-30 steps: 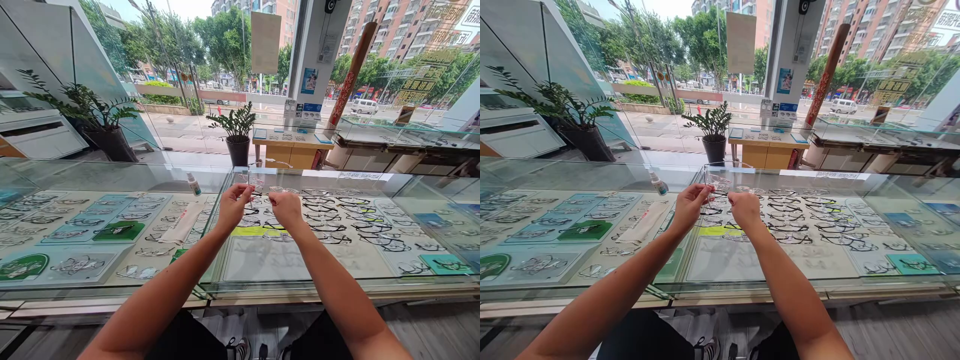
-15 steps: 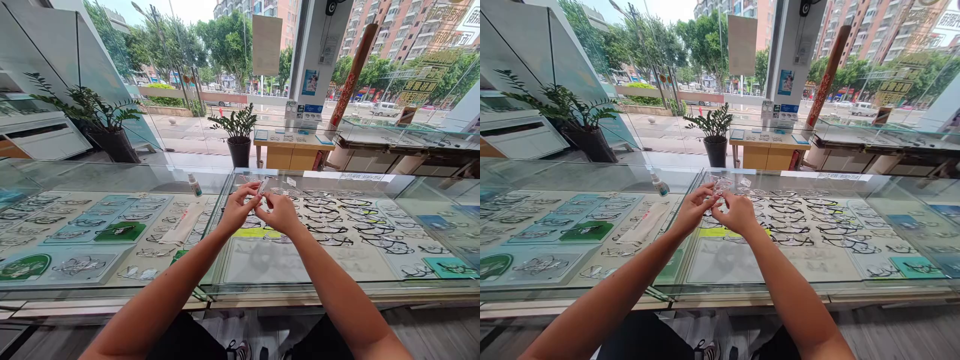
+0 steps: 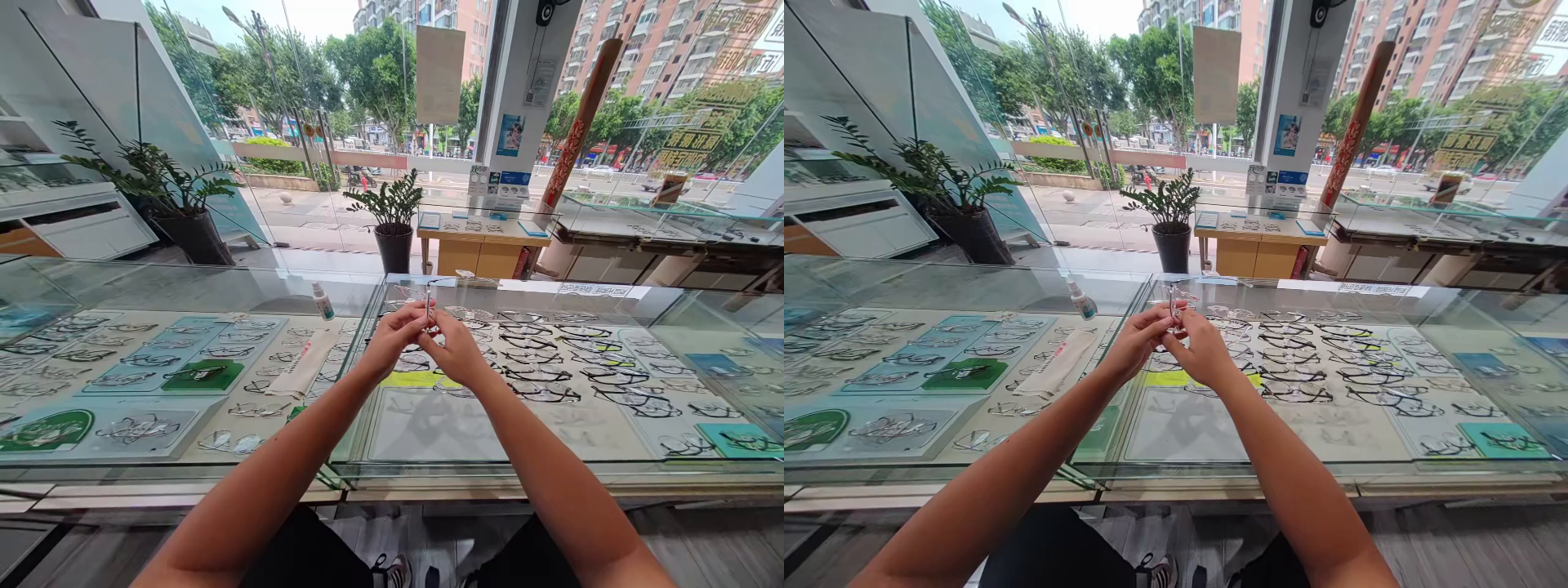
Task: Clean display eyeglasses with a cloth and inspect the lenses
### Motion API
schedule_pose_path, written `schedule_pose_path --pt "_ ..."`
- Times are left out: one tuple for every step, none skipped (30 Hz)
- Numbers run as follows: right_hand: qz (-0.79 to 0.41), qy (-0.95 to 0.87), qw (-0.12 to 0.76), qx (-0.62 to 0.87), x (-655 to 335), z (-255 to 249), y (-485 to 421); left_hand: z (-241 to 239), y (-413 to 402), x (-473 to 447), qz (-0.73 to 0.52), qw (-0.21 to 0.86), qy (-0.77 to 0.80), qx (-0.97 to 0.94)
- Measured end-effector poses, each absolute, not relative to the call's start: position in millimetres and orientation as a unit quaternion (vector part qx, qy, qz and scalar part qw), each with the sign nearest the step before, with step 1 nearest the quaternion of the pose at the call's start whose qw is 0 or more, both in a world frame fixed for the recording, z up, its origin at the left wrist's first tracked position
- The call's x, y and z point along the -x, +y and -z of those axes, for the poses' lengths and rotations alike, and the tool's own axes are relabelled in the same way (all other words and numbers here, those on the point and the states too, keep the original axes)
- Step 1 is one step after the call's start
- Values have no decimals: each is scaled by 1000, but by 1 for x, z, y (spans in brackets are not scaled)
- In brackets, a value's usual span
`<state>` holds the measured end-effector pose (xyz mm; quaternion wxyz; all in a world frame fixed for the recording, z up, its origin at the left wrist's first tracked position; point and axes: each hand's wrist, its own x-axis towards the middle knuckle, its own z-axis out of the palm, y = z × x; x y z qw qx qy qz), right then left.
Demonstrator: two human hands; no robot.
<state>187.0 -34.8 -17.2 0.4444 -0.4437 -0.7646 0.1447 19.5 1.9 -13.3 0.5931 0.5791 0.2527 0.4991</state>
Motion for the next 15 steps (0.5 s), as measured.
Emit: schedule_pose_path --pt "-150 -760 446 449 -187 17 -35 13 4 -19 -503 585 259 -582" --pt "-153 -753 449 456 -187 16 -36 14 6 -19 -509 572 265 -587" --pt "-155 -747 452 462 -187 16 -36 14 10 -17 -517 555 268 -594" --pt "-157 -741 456 468 -187 16 -36 14 14 -15 -526 534 271 -604" --pt "-161 -735 459 472 -187 16 -36 14 19 -13 -539 505 275 -615" --pt "-165 -730 463 476 -188 17 -36 13 24 -9 -555 468 285 -626" --pt "-169 -724 468 478 -188 17 -36 14 30 -4 -576 417 305 -634" --pt "-171 -719 473 479 -189 18 -36 14 37 2 -602 350 338 -633" --pt "-171 -714 478 482 -190 18 -36 15 44 9 -629 272 380 -622" --pt "-172 -709 481 487 -190 18 -36 16 51 16 -650 191 422 -603" --pt "-173 -704 483 492 -191 19 -36 17 59 24 -661 124 458 -582" --pt "-176 -699 485 496 -191 19 -36 19 66 33 -663 76 490 -560" --pt "-180 -694 488 498 -192 20 -36 21 74 41 -663 46 522 -535" --pt "-185 -689 492 499 -193 20 -36 24 83 49 -660 30 553 -508" --pt "-188 -686 497 498 -193 21 -36 27 91 56 -655 23 580 -484"
